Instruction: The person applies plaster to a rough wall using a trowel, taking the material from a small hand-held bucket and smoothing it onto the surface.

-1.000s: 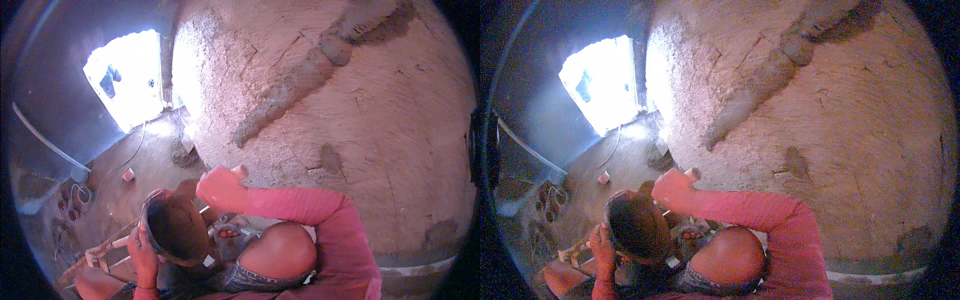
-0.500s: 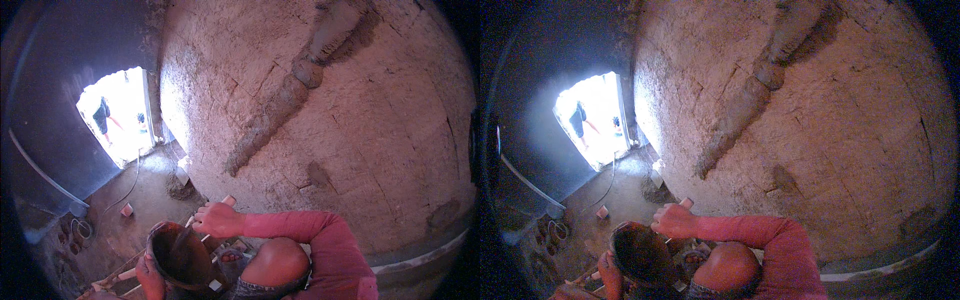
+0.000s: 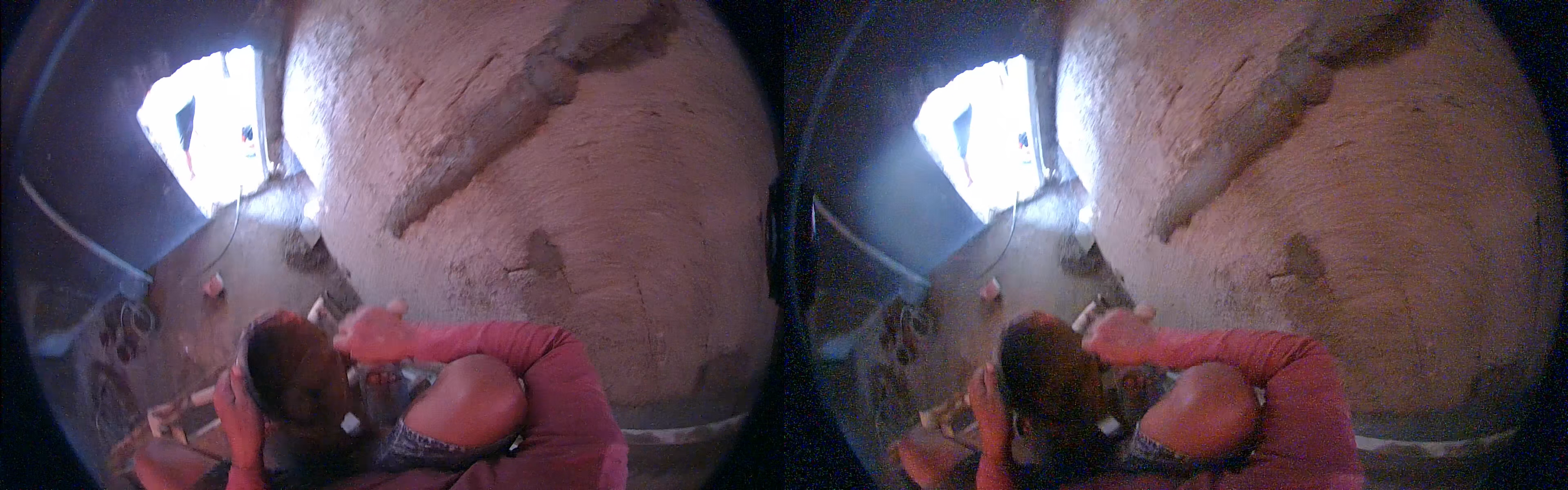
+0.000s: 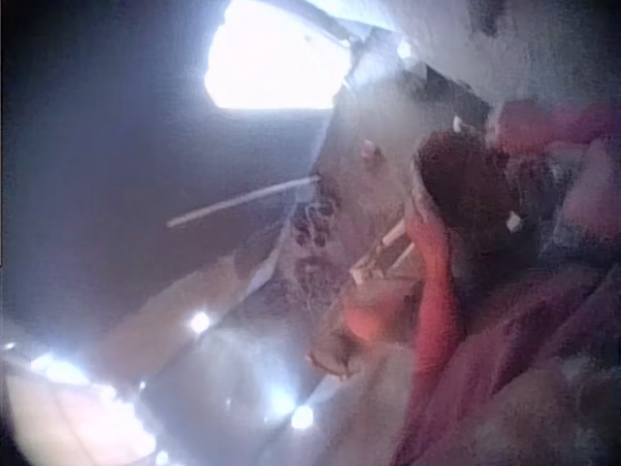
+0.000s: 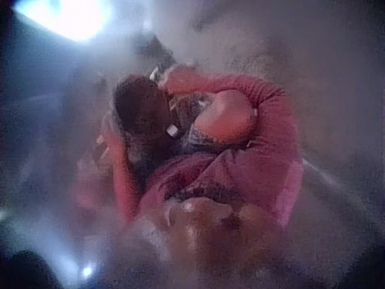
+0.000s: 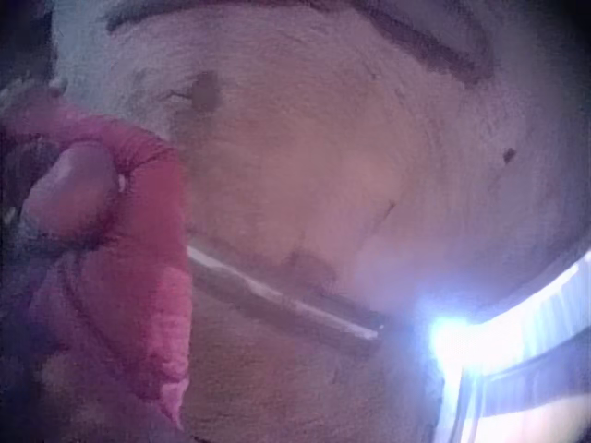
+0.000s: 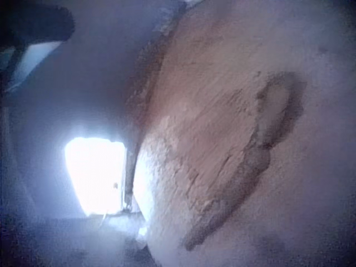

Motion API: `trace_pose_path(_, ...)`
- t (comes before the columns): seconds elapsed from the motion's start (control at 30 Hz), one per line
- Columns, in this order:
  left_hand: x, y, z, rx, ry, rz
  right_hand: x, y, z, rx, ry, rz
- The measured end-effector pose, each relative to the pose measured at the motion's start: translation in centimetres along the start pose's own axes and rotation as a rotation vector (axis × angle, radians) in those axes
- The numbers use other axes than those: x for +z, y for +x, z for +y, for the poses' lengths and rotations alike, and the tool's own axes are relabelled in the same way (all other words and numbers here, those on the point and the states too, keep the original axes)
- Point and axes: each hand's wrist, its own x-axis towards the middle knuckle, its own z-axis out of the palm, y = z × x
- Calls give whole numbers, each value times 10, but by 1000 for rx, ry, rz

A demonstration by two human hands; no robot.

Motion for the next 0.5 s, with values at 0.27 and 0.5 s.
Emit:
trace_pose_path(0.27, 6, 2, 2, 32, -17, -129, -85, -7, -4, 156, -273, 192)
trace_pose_path(0.5, 11, 5, 15, 58, -58, -16, -65, 23, -9, 91, -146, -368)
